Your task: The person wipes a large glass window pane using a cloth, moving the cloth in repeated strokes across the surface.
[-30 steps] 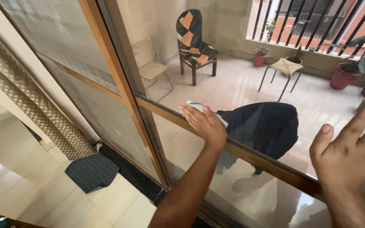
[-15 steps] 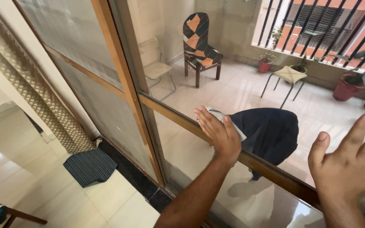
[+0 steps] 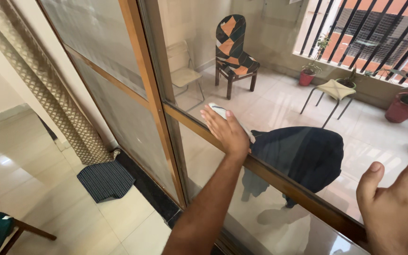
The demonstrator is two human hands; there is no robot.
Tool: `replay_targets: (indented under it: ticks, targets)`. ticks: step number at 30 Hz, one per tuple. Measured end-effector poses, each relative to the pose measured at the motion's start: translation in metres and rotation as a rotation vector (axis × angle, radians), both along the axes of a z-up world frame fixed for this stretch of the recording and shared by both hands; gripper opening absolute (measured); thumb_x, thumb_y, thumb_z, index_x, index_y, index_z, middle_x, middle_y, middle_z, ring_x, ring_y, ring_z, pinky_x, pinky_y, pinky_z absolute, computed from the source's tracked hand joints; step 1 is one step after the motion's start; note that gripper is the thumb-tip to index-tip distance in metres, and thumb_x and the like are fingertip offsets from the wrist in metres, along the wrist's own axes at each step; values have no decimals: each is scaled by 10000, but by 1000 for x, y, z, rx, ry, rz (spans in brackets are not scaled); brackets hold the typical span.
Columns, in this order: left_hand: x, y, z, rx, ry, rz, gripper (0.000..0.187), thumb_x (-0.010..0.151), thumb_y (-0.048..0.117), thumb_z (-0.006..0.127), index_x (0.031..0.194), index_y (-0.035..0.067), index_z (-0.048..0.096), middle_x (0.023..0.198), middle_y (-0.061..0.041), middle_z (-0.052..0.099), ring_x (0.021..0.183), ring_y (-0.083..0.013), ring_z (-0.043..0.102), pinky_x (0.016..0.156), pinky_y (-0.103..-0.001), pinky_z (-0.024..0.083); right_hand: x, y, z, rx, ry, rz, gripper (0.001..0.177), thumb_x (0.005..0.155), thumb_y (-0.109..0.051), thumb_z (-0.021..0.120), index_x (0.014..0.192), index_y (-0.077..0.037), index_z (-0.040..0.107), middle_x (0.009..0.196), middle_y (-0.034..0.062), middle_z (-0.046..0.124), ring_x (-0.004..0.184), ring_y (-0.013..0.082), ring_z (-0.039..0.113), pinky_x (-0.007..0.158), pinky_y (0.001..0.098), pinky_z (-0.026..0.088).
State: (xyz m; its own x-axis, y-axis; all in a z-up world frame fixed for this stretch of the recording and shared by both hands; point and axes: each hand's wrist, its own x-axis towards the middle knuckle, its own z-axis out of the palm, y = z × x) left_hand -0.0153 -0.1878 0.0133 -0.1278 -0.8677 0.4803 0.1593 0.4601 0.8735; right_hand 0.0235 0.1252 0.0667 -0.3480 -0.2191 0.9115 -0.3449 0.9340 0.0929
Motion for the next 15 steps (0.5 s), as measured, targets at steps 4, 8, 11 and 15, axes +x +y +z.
replay_targets:
  ticks: [4, 8, 11, 15]
  targets:
    - [-6, -25, -6, 4, 7, 14, 699, 1068, 335, 376, 1633, -7, 147, 1705, -301, 109, 1611, -399, 52, 1277, -487, 32, 2, -3, 3, 2, 9, 26, 633, 1081, -221, 625, 1554, 107, 363, 1203, 308, 592, 973, 415, 619, 808, 438, 521]
    - [-14, -51, -14, 29, -7, 25, 704, 1066, 345, 365, 1636, 4, 134, 1707, -301, 69, 1611, -387, 13, 1267, -483, 7, 0, -2, -1, 10, 16, 31, 630, 1077, -219, 609, 1548, 123, 371, 1223, 315, 591, 994, 422, 620, 827, 445, 522]
    - [-17, -68, -20, 39, -18, 32, 702, 1071, 364, 349, 1636, 9, 131, 1705, -300, 61, 1610, -383, 7, 1264, -478, 4, -6, -3, -3, 5, 57, 37, 619, 1073, -227, 598, 1537, 121, 382, 1213, 310, 599, 986, 418, 625, 825, 439, 525]
    - [-24, -97, -24, 102, -35, 45, 694, 1083, 402, 307, 1635, 17, 139, 1704, -298, 56, 1608, -379, 18, 1268, -474, 9, 1, -7, 0, -13, -40, -43, 587, 1105, -237, 636, 1512, 126, 419, 1076, 276, 621, 847, 391, 634, 712, 409, 518]
